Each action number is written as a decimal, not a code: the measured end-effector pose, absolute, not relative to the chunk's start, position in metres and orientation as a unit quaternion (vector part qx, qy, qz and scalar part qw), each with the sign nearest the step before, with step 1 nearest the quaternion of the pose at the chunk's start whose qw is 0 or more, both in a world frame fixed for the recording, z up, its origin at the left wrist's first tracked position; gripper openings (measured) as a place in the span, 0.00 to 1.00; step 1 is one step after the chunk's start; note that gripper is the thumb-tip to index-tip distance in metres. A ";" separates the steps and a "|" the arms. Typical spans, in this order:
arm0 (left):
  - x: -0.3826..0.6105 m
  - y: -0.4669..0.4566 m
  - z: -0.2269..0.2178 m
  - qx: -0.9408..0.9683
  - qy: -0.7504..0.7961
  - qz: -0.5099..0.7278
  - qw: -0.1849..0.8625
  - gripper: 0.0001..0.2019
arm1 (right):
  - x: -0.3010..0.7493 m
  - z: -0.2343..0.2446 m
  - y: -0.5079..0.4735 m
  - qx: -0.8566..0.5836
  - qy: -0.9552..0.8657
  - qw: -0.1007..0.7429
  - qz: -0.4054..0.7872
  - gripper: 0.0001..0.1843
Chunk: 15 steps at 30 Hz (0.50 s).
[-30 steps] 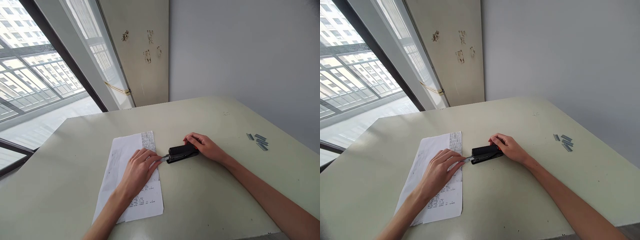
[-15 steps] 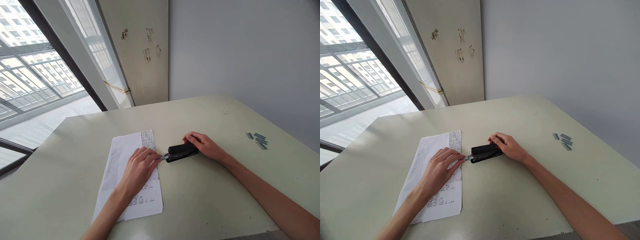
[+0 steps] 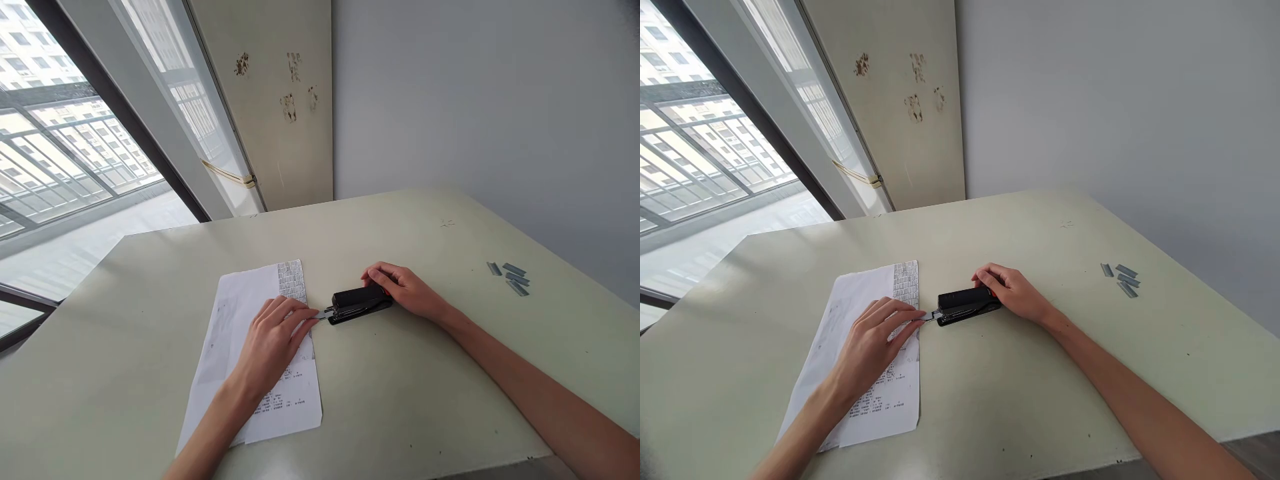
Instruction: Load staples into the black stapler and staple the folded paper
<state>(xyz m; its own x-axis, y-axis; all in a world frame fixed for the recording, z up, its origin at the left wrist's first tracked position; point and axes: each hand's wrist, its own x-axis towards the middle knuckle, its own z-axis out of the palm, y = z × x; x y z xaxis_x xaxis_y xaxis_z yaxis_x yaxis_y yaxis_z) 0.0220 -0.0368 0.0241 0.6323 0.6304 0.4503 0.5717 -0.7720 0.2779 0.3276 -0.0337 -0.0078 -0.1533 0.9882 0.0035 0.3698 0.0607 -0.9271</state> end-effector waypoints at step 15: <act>0.002 -0.022 0.025 0.899 0.334 0.221 0.175 0.11 | 0.319 -0.002 -0.038 -0.518 -0.590 0.397 0.476 0.25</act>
<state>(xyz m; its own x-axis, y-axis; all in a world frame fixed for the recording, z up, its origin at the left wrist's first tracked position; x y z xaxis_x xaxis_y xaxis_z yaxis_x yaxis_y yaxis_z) 0.0022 -0.0221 0.0247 0.6789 0.6782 0.2815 0.5231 -0.7157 0.4627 0.3185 -0.0382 -0.0018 -0.1497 0.9884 -0.0244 0.2336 0.0114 -0.9723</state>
